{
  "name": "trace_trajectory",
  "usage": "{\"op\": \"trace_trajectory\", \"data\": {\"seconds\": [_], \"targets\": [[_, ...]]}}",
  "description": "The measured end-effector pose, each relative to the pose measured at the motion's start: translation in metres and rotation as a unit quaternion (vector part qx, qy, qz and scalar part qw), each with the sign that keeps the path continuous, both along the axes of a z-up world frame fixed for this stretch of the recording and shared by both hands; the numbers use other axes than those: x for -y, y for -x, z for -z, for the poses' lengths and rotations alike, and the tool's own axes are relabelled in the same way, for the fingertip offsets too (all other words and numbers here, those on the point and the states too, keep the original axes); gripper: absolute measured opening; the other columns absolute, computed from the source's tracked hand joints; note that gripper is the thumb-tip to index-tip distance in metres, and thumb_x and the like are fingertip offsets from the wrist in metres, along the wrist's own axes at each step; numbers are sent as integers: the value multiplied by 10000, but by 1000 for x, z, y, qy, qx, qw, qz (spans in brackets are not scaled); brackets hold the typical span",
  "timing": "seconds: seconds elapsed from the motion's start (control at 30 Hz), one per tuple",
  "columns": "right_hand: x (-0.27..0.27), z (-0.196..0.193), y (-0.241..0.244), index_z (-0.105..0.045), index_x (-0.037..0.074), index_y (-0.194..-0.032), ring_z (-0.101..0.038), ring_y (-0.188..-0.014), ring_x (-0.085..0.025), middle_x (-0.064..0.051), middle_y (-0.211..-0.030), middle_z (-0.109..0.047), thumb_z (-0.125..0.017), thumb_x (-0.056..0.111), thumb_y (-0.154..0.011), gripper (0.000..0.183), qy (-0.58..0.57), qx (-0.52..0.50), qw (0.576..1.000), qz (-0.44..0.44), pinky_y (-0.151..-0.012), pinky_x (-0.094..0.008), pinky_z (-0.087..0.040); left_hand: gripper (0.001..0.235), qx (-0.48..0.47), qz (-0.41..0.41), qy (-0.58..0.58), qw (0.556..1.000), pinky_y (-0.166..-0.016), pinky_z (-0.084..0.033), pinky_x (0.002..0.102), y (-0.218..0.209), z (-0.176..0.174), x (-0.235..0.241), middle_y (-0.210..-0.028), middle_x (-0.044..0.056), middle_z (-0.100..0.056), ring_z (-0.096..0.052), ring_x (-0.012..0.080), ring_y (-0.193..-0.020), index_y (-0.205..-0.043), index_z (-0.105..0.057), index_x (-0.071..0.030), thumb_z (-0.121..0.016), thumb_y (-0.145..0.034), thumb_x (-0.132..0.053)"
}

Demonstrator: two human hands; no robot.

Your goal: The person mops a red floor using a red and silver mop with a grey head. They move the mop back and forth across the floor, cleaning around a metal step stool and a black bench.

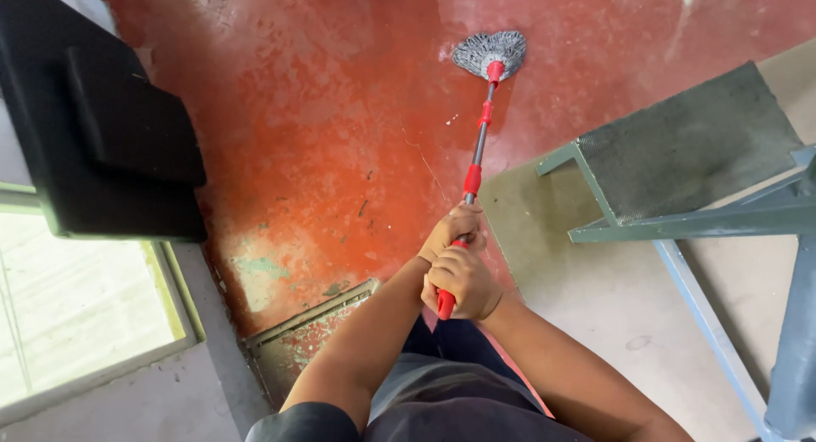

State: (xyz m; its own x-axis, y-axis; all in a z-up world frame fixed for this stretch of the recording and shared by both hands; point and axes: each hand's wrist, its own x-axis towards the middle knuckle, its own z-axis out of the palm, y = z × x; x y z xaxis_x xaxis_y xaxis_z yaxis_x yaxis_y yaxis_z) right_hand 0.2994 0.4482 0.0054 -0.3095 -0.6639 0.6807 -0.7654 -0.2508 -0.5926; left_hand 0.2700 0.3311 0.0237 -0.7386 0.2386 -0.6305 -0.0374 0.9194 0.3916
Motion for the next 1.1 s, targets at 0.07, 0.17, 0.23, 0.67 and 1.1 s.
{"op": "trace_trajectory", "data": {"seconds": [0.07, 0.17, 0.23, 0.67, 1.1], "targets": [[14, -15, 1, -537, 117, -636, -592, -615, -262, -44, -670, -561, -664, 97, -769, 185, 6, 13, 1000, 16, -656, -389, -546, 395, -506, -279, -349, 738, -1161, -400, 427, -34, 131, -2, -784, 22, -687, -716, 294, -1035, -588, -498, -147, -794, -850, -154], [42, -30, -11, -510, 115, -631, -591, -590, -278, -67, -651, -545, -644, 74, -787, 210, 6, 4, 999, 32, -663, -402, -546, 391, -445, -272, -418, 744, -1006, -504, 502, -48, 69, 26, -724, 106, -593, -676, 404, -920, -639, -469, -66, -733, -922, -127], [62, -52, -23, -523, 118, -642, -591, -587, -274, -66, -661, -549, -652, 95, -795, 201, 5, 6, 999, 35, -650, -401, -542, 387, -450, -267, -417, 743, -982, -528, 475, -60, 66, 46, -708, 50, -600, -685, 343, -866, -613, -499, -108, -774, -880, -158], [161, -184, -79, -437, 80, -615, -449, -583, -293, -61, -590, -434, -742, 212, -867, 417, -102, 117, 968, -198, -617, -434, -361, 472, -517, -354, -463, 627, -674, -355, 322, -141, -60, 104, -574, 6, -290, -284, 153, -545, -615, -284, -110, -629, -922, -208], [207, -285, -97, -489, 57, -820, -548, -644, -300, -104, -743, -515, -587, 306, -1037, 345, -45, 138, 981, -129, -661, -401, -426, 480, -480, -413, -494, 596, -549, -173, 337, -143, -188, 138, -587, -24, -166, -147, 139, -546, -619, -180, -138, -589, -868, -110]]}}
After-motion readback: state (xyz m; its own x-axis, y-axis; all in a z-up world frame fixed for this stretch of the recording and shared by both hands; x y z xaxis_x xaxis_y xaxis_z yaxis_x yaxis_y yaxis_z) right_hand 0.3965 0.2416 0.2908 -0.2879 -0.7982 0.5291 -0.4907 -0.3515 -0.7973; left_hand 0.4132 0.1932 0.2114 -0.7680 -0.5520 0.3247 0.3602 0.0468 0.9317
